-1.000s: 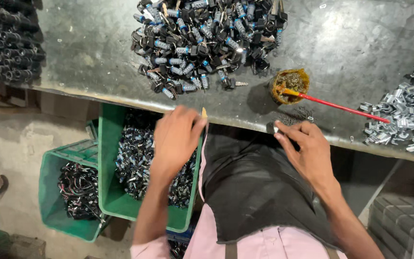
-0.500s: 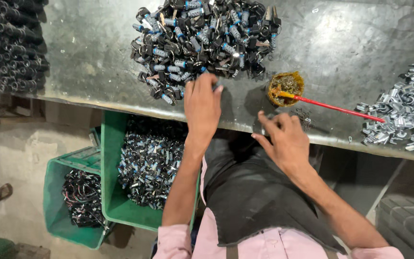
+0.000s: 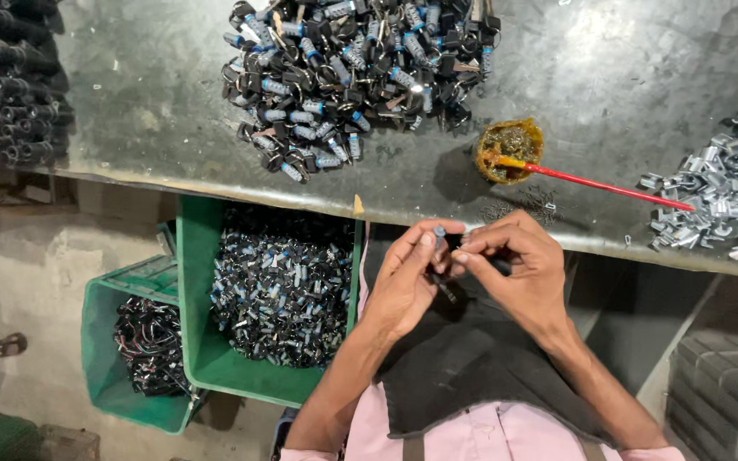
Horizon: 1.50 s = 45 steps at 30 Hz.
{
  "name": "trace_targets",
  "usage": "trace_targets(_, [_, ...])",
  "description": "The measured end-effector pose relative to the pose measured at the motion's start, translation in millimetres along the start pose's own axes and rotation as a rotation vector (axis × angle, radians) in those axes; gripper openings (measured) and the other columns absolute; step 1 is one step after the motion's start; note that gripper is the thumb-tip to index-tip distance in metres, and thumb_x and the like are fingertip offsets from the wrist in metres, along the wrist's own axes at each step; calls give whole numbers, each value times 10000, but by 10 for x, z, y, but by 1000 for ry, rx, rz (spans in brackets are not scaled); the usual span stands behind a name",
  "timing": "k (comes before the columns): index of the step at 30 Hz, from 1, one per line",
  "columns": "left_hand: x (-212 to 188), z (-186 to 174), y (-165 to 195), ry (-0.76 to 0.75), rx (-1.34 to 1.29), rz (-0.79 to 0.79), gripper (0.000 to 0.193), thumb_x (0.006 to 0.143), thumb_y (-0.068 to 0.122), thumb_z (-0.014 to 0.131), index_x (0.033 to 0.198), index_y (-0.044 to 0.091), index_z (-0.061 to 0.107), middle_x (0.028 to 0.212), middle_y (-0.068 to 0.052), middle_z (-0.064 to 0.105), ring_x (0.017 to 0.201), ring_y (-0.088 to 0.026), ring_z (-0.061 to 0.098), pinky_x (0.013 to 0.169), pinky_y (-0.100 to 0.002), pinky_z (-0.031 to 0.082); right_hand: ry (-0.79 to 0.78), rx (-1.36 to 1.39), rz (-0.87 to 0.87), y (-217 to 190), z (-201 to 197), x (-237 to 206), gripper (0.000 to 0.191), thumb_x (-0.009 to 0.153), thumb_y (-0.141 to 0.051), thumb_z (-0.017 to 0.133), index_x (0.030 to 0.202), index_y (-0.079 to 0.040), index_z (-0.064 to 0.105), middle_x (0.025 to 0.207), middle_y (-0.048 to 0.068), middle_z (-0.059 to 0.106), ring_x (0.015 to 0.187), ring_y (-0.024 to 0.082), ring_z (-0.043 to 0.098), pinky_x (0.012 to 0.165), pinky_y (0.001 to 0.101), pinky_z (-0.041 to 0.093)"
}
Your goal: The person repeatedly picks small cylindrical electronic components from a pile on a metal table, applies a yellow paste to them using a red-handled brush, and then places them into a green bin. The person handles the components one at a time throughout the clip.
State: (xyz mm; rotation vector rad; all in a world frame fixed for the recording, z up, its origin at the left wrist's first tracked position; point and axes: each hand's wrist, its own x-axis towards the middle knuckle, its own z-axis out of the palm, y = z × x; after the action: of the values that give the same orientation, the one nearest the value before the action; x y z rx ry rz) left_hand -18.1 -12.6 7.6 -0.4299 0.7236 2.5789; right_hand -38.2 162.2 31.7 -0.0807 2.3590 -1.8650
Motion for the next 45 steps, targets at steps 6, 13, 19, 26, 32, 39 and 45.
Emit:
trace_targets(6, [-65,29,-53,88,-64,-66,282,1073,198,585,1330,85,562,1073,-23,622,890,-98,575,760,-283,546,27,-123,-35,-180,81,31,142,844,4,829,948,-17,734,993,65,695,866,96,659,748,230,550])
trace_targets(13, [-69,-62,-102,21,2,-39,276,1093,199,609,1327,54,582,1100,-22,638,950,-95,599,757,-271,529,35,-231,-61,-294,65,29,160,845,-5,842,973,-24,748,958,60,700,853,106,658,748,229,551])
trace_targets(19, [-94,-87,-73,1,13,-66,277,1081,195,615,1316,50,602,1123,-28,657,1009,-94,628,766,-281,539,51,-222,-39,-313,61,-15,150,855,-6,835,978,-26,751,984,69,691,866,109,665,741,227,547])
trace_targets(26, [-102,-103,-7,-89,-2,-109,301,1121,153,631,1361,-28,629,1122,-41,666,958,-88,591,793,-278,525,-65,439,164,-41,-13,-67,372,887,89,781,1153,-75,580,1087,1,570,968,115,647,859,265,610])
trace_targets(32, [-114,-99,148,-100,263,26,322,1064,164,611,1341,5,569,1040,-77,697,943,-122,666,839,-286,550,209,1056,426,229,-383,-6,411,979,-55,724,1341,-86,533,1002,93,634,767,180,656,480,183,511])
trace_targets(39, [505,-77,-61,23,34,47,233,1090,190,610,1251,26,574,958,-58,678,887,-143,658,794,-312,549,429,0,-94,162,-797,59,137,1209,-21,679,1228,112,653,997,174,709,882,249,749,742,304,626])
trace_targets(45, [677,-153,-122,17,-125,-24,267,1069,250,630,1249,56,594,912,-38,670,838,-148,655,769,-314,554,485,230,-110,6,-692,24,141,1168,-25,694,1159,106,644,931,159,703,800,240,737,745,315,638])
